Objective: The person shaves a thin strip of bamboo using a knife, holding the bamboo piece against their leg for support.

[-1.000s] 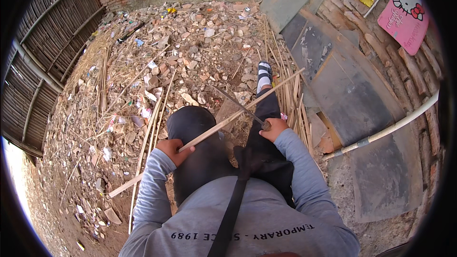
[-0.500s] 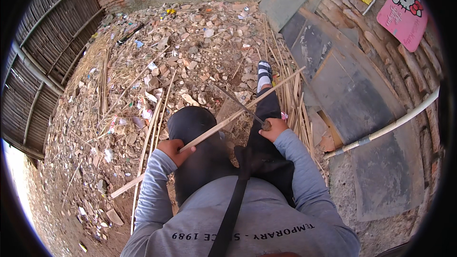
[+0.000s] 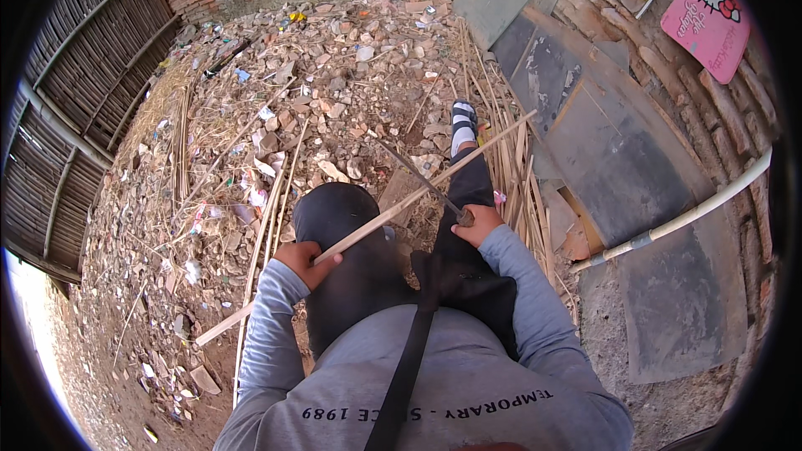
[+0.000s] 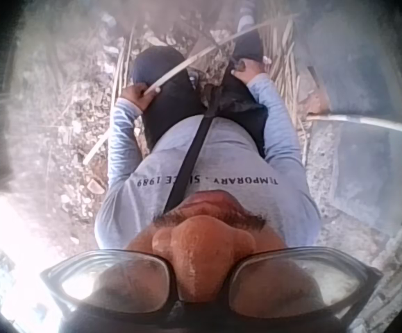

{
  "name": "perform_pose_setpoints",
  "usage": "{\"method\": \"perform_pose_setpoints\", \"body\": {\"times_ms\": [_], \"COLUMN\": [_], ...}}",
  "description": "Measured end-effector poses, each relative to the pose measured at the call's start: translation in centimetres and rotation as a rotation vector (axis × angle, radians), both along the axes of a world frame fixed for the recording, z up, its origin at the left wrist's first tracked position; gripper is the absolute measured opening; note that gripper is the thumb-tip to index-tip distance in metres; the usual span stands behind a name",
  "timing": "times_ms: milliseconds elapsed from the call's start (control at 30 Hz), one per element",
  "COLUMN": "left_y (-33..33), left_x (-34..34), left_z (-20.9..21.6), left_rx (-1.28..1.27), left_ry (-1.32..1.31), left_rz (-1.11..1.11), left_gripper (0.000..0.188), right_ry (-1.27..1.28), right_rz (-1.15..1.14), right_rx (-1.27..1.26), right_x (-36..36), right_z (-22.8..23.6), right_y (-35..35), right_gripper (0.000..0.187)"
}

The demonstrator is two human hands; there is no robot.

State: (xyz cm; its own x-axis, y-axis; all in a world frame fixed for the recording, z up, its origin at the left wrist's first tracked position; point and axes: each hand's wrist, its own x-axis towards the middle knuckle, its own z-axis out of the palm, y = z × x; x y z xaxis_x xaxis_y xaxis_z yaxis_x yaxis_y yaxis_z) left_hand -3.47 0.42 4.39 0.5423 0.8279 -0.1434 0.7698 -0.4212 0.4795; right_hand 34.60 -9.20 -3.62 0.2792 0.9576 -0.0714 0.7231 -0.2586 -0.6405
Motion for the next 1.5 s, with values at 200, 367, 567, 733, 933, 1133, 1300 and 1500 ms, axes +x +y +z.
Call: {"method": "perform_pose_setpoints", "body": {"times_ms": [200, 367, 567, 733, 933, 1133, 1300, 1500], "left_y": [0.0, -0.1, -0.1, -0.1, -0.1, -0.1, -0.1, -0.2], "left_x": [0.0, 0.2, 0.2, 0.2, 0.2, 0.3, 0.1, 0.2], "left_z": [-0.1, 0.2, 0.2, 0.5, 0.4, 0.4, 0.0, 0.0], "left_rx": [0.024, 0.009, -0.008, -0.023, -0.012, -0.016, -0.006, -0.005], "left_ry": [-0.009, -0.004, -0.002, 0.011, 0.0, -0.023, -0.025, -0.03], "left_rz": [-0.004, -0.004, -0.006, -0.004, -0.003, -0.001, 0.002, 0.01], "left_gripper": [0.054, 0.054, 0.053, 0.053, 0.053, 0.053, 0.053, 0.052], "right_ry": [0.059, 0.068, 0.06, 0.088, 0.076, 0.077, 0.08, 0.046], "right_rz": [-0.012, -0.022, -0.021, -0.03, -0.044, -0.045, -0.046, -0.061], "right_rx": [0.034, 0.05, 0.087, 0.065, 0.072, 0.102, 0.104, 0.116], "right_x": [-0.8, -0.6, -0.6, -1.0, -0.9, -0.8, -1.0, -1.0], "right_z": [-0.2, -0.9, -1.8, -1.2, -1.6, -1.8, -1.7, -2.3], "right_y": [-0.5, -0.7, -0.8, -1.0, -1.1, -1.2, -1.3, -1.4], "right_gripper": [0.034, 0.034, 0.038, 0.037, 0.036, 0.034, 0.034, 0.037]}}
